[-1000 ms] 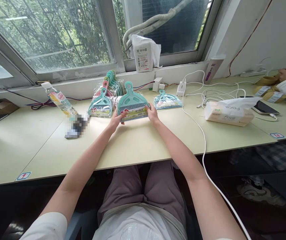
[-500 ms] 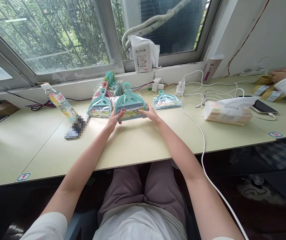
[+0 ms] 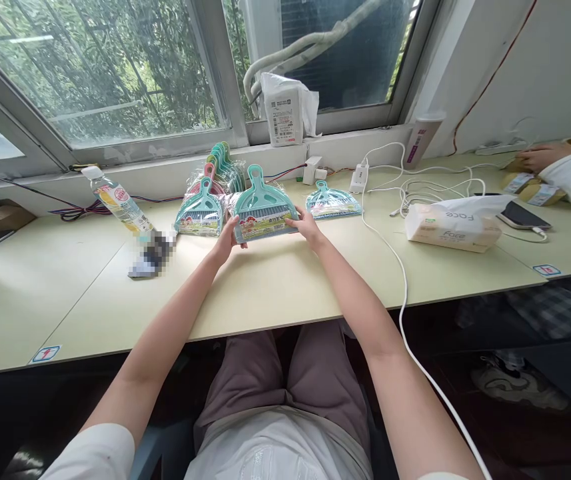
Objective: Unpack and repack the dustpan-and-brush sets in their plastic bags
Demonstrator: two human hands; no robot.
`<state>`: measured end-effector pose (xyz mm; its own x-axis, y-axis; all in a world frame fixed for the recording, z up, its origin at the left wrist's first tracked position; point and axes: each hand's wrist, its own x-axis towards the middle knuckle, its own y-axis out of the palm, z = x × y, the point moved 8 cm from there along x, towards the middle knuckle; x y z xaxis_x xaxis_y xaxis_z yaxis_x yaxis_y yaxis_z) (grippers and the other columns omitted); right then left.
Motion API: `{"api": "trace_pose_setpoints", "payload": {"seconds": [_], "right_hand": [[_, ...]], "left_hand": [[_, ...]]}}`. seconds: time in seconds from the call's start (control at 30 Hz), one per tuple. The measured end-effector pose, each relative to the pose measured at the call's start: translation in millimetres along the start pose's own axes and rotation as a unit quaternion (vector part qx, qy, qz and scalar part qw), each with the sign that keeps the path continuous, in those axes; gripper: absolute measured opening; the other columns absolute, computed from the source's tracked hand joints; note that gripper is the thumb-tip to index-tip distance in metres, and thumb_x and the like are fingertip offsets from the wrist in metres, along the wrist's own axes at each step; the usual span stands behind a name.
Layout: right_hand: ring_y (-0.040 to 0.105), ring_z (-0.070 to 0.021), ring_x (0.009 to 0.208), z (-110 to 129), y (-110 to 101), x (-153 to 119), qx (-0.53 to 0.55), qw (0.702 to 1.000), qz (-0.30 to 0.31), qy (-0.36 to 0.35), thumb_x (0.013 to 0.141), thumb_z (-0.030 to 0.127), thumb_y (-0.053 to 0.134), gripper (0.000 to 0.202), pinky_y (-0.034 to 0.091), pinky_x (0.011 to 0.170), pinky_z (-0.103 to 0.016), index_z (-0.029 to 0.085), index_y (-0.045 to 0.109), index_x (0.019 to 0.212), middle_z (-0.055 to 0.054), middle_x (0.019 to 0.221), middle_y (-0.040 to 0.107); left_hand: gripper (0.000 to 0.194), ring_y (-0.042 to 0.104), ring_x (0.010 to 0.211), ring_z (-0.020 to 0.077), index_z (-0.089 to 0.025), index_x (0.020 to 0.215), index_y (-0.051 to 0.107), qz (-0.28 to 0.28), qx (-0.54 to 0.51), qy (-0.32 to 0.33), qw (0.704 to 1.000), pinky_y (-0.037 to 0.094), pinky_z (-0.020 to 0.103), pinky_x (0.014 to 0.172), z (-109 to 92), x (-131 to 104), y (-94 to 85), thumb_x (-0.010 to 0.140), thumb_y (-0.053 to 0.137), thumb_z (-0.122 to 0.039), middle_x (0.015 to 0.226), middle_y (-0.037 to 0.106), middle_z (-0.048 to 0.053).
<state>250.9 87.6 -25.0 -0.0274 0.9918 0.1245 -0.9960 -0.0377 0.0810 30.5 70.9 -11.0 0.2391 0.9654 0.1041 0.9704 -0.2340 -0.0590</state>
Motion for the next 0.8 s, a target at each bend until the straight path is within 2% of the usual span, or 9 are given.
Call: {"api": "trace_pose_setpoints", "payload": {"seconds": [0.1,0.2,0.27,0.4,0.53,0.7,0.8], "right_hand": [[0.066,-0.0227,0.090,-1.4,-7.6,4.7,-0.013,1.000,-0.011,-0.005,0.054,0.043,0.085,0.077,0.055,0.081,-0.040,0.020,0.058,0.122,-0.006,0.097,0.071],[0.066,-0.0218,0.092,-5.3,-18.3,9.7,-0.020,0.999,-0.038,-0.003,0.056,0.039,0.086,0.078,0.054,0.087,-0.041,0.019,0.057,0.125,-0.006,0.097,0.071],[0.065,-0.0208,0.093,-8.7,-25.1,12.3,-0.018,0.998,-0.059,0.002,0.057,0.035,0.085,0.075,0.054,0.090,-0.040,0.020,0.057,0.125,-0.005,0.100,0.071],[0.065,-0.0194,0.093,-11.9,-27.7,15.5,-0.015,0.998,-0.061,-0.003,0.060,0.028,0.083,0.069,0.054,0.091,-0.039,0.020,0.058,0.124,-0.005,0.102,0.071],[0.066,-0.0191,0.090,-9.4,-22.3,13.7,-0.014,0.999,-0.043,-0.005,0.062,0.025,0.082,0.067,0.055,0.089,-0.041,0.019,0.057,0.124,-0.005,0.099,0.071],[0.066,-0.0210,0.088,3.2,-18.3,5.5,-0.031,0.999,-0.029,0.002,0.062,0.028,0.083,0.071,0.056,0.085,-0.044,0.020,0.056,0.127,-0.008,0.101,0.071],[0.066,-0.0223,0.089,16.6,-23.9,0.4,-0.057,0.998,-0.016,-0.012,0.062,0.033,0.084,0.071,0.056,0.085,-0.045,0.020,0.057,0.126,-0.009,0.100,0.071]], "left_hand": [[0.057,0.060,0.047,0.0091,-0.020,0.134,0.040,0.028,0.016,-0.001,0.999,0.049,0.025,0.049,-2.7,-1.8,4.7,0.085,0.053,-0.046,0.108,0.068,0.008],[0.060,0.065,0.056,0.0121,-0.019,0.138,0.038,0.089,0.003,-0.004,0.996,0.051,0.025,0.053,-5.3,-6.3,15.6,0.089,0.043,-0.053,0.106,0.068,0.010],[0.065,0.067,0.061,0.0135,-0.019,0.140,0.036,0.112,0.009,-0.006,0.994,0.052,0.026,0.058,-5.7,-9.5,20.7,0.088,0.044,-0.057,0.107,0.068,0.012],[0.068,0.065,0.058,0.0108,-0.021,0.142,0.035,0.067,0.049,-0.014,0.996,0.053,0.025,0.057,-0.9,-9.4,16.6,0.083,0.063,-0.040,0.107,0.067,0.010],[0.057,0.059,0.049,0.0084,-0.019,0.138,0.039,0.020,0.046,-0.029,0.998,0.052,0.025,0.051,4.9,-5.1,11.1,0.084,0.055,-0.027,0.096,0.067,0.005],[0.053,0.053,0.039,0.0081,-0.017,0.134,0.041,-0.022,0.084,-0.035,0.996,0.046,0.024,0.044,2.0,-4.2,8.3,0.082,0.053,-0.024,0.077,0.064,-0.001],[0.055,0.054,0.039,0.0090,-0.016,0.135,0.037,-0.003,0.103,-0.044,0.994,0.044,0.022,0.044,2.2,-6.6,11.8,0.083,0.052,-0.025,0.073,0.065,-0.001]]}}
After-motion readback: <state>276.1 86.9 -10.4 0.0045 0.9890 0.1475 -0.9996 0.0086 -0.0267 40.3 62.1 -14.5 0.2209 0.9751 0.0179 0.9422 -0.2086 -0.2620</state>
